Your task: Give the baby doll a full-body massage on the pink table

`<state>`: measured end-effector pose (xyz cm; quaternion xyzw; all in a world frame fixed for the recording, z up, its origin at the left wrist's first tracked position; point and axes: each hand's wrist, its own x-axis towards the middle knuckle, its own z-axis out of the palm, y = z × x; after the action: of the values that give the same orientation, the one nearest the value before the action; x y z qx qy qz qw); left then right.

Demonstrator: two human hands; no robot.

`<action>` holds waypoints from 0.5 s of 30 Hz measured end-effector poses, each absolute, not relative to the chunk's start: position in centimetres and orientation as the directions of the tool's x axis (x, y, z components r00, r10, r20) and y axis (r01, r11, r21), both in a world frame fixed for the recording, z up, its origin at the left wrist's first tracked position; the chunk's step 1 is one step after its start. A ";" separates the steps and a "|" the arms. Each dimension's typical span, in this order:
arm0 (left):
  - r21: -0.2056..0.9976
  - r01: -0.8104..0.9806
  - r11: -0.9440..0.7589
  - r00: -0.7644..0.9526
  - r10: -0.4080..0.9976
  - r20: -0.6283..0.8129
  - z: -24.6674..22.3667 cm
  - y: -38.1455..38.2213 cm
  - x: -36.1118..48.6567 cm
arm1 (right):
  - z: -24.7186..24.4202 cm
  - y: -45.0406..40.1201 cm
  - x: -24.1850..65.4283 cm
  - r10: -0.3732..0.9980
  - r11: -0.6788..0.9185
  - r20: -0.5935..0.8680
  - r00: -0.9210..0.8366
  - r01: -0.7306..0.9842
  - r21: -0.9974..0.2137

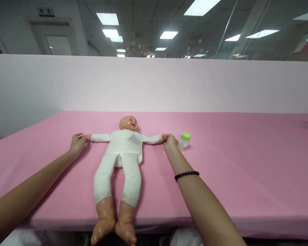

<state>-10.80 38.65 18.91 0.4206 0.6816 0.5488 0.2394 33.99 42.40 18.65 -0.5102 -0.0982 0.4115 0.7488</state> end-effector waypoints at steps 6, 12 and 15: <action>0.929 0.352 0.113 -0.493 0.866 0.081 20.4 35.6 -10.4 | 18.6 41.2 33.4 0.786 0.122 -0.251 0.565 -0.539 -0.833; 0.886 0.454 -0.094 -0.202 0.958 0.205 24.0 24.0 -5.8 | 18.5 40.8 32.5 0.856 0.081 -0.207 0.474 -0.518 -0.852; 0.845 0.490 -0.214 -0.099 0.949 0.298 23.0 15.2 -2.7 | 18.1 41.0 32.5 0.849 0.118 -0.154 0.505 -0.465 -0.877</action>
<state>-2.72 15.18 23.00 0.6244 0.5763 0.4661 0.2465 32.49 40.96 18.08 -0.4828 -0.1987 0.4560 0.7208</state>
